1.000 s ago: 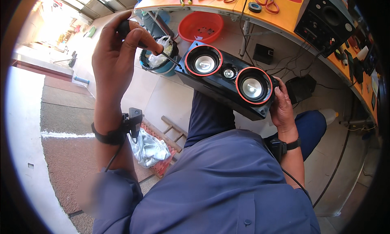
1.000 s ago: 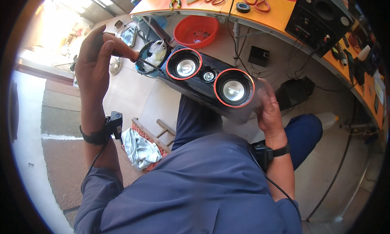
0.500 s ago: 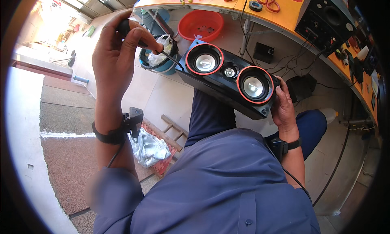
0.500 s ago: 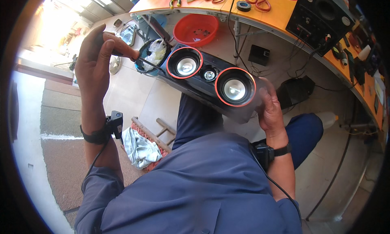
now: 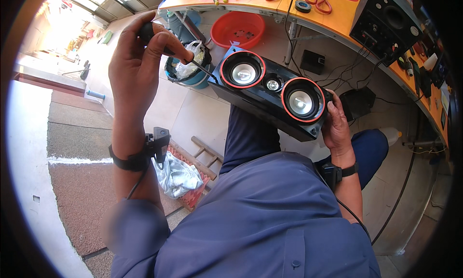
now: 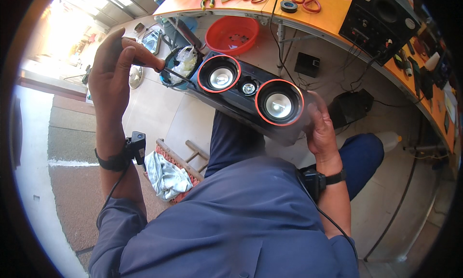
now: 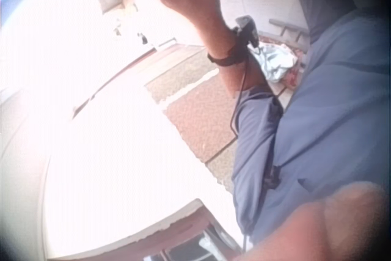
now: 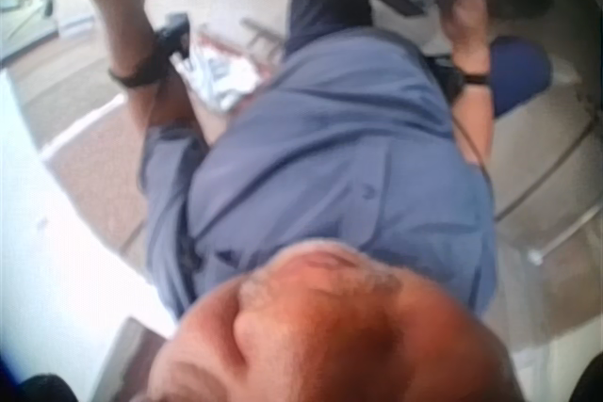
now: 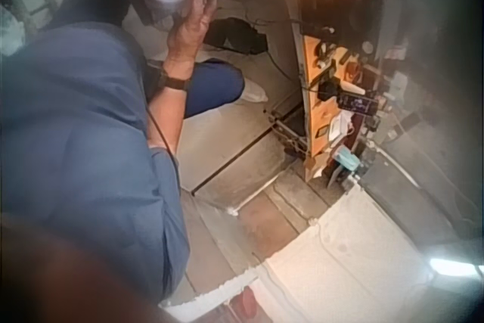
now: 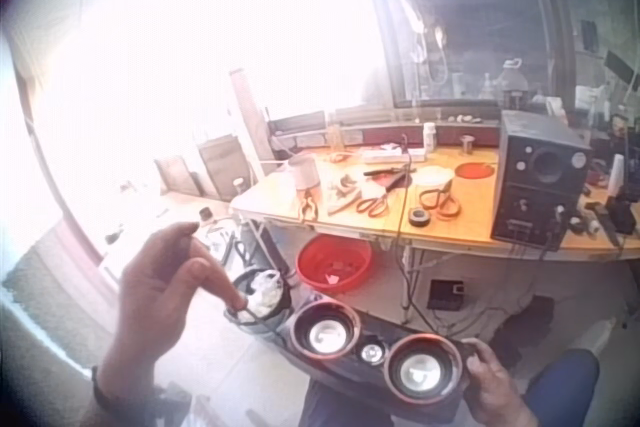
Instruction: The person holds a dual-speaker enclosure and uses a screwdriver to tighten screws on the speaker terminals. They rotate the enclosure to access different sides and continue fastening the terminals.
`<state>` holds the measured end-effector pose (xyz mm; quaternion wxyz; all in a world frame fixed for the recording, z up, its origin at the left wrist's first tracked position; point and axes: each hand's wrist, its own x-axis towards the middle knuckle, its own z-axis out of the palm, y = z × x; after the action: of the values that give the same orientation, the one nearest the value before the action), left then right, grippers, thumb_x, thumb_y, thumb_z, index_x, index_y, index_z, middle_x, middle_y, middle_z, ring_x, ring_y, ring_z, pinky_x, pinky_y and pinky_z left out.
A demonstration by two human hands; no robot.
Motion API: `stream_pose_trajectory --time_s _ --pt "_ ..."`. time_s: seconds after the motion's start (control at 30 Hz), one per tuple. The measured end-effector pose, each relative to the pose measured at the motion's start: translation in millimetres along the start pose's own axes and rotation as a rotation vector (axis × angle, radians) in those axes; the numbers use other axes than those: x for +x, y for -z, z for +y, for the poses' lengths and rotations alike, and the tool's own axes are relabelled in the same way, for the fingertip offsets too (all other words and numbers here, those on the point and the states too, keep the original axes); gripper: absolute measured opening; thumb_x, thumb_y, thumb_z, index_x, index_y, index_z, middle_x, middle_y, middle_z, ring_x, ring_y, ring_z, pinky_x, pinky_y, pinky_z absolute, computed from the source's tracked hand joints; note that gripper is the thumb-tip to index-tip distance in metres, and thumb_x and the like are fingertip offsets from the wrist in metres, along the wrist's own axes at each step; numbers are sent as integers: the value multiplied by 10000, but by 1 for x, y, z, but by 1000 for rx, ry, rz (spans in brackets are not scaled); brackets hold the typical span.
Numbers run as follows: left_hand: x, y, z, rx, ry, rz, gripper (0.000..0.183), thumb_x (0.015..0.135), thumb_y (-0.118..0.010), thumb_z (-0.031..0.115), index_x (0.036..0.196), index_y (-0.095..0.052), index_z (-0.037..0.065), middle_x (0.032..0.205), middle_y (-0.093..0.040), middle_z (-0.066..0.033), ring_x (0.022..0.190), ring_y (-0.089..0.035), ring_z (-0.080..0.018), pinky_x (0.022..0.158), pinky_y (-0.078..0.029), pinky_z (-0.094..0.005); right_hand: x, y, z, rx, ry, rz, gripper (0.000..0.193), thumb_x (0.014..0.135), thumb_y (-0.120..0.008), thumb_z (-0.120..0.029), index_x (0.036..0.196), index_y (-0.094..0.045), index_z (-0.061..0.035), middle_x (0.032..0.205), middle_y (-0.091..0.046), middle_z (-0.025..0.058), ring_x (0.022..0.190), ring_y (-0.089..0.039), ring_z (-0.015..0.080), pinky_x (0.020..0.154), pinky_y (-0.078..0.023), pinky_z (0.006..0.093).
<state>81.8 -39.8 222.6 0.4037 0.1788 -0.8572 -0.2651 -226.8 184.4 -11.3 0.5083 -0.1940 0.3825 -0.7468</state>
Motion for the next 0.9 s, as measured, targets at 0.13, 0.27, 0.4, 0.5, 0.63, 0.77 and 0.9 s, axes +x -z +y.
stream_pose_trajectory --time_s 0.13,0.27,0.4,0.5,0.63,0.77,0.9 --pt "1 2 -4 51 -48 -35 364 1098 -472 122 1437 -455 -7 942 -721 -165 826 -769 -273 740 -641 -361 0 1 0 3 1 -6 453 1012 -666 -260 1443 -558 -168 1340 -636 19 1208 -608 165 964 -525 329" --pt "2 4 -7 61 -60 -44 367 1099 -472 122 1442 -451 -6 932 -724 -165 821 -770 -272 737 -642 -359 1 2 0 3 2 -11 456 1009 -671 -267 1441 -562 -168 1347 -635 20 1212 -608 167 964 -524 328" --pt "0 5 -7 72 -4 8 363 1101 -464 121 1445 -459 4 915 -726 -162 819 -770 -270 734 -643 -358 -1 1 0 10 3 -14 452 1008 -673 -271 1435 -568 -164 1350 -635 21 1232 -598 181 1006 -506 349" --pt "-1 3 -6 60 8 30 357 1102 -461 123 1442 -471 12 909 -726 -159 820 -770 -269 732 -643 -360 0 0 0 3 22 -22 445 1009 -673 -270 1428 -573 -160 1354 -634 23 1254 -586 192 1054 -479 368" --pt "0 3 -7 63 0 18 354 1103 -461 126 1441 -477 20 913 -726 -158 819 -770 -272 732 -643 -364 1 -1 -1 15 15 -25 438 1010 -671 -265 1423 -577 -154 1357 -633 25 1264 -581 193 1077 -464 375" --pt "0 3 -6 68 -5 12 354 1103 -463 127 1439 -477 19 917 -722 -158 818 -769 -276 737 -643 -369 0 0 0 15 12 -27 442 1013 -667 -259 1430 -568 -153 1356 -633 28 1255 -587 192 1065 -475 372" --pt "-1 3 -5 59 -22 9 352 1101 -465 124 1436 -476 14 918 -719 -155 820 -768 -277 740 -642 -369 1 0 0 5 13 -24 442 1017 -659 -253 1436 -561 -153 1353 -634 31 1246 -593 189 1055 -484 369"
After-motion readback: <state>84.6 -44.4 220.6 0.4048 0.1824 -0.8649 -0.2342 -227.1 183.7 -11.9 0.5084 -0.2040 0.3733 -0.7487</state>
